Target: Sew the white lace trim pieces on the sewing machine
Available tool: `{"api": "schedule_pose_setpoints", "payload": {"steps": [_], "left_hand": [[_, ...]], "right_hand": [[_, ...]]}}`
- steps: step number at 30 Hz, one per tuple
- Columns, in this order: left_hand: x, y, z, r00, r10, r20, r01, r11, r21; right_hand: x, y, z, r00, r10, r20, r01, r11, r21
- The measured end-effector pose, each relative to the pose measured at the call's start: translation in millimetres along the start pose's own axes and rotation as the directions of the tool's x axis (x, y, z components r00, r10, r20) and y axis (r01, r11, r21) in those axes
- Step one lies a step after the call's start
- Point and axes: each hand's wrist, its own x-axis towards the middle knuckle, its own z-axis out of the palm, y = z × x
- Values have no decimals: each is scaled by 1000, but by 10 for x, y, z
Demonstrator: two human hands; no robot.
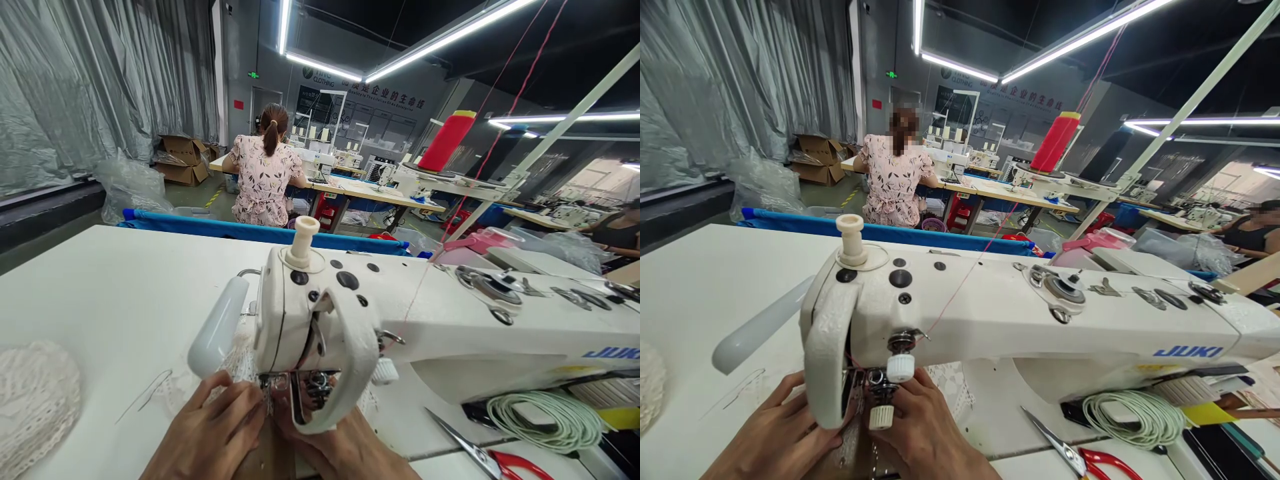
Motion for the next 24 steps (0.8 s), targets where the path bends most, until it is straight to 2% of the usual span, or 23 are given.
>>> {"api": "schedule_pose_setpoints", "payload": {"steps": [3,5,12,15,20,24], "left_hand": [[-3,8,-3,1000,-18,4,19,995,-97],[-13,4,8,1000,-11,-2,11,994,-105],[-72,-1,37,998,-45,32,49,989,-136],[-67,6,28,998,-60,11,61,985,-164],[-37,7,16,999,-47,0,47,989,-140],[-20,3,8,999,-48,1,47,989,-141]], "right_hand": [[31,71,38,994,-111,-8,110,994,-22],[31,87,55,991,-132,-28,132,991,-29],[-58,-44,-19,997,39,72,-35,998,-60],[-57,-12,5,993,16,119,-13,1000,-28],[-36,97,98,992,-94,88,94,996,6],[-53,72,107,999,-42,18,42,999,0]]}}
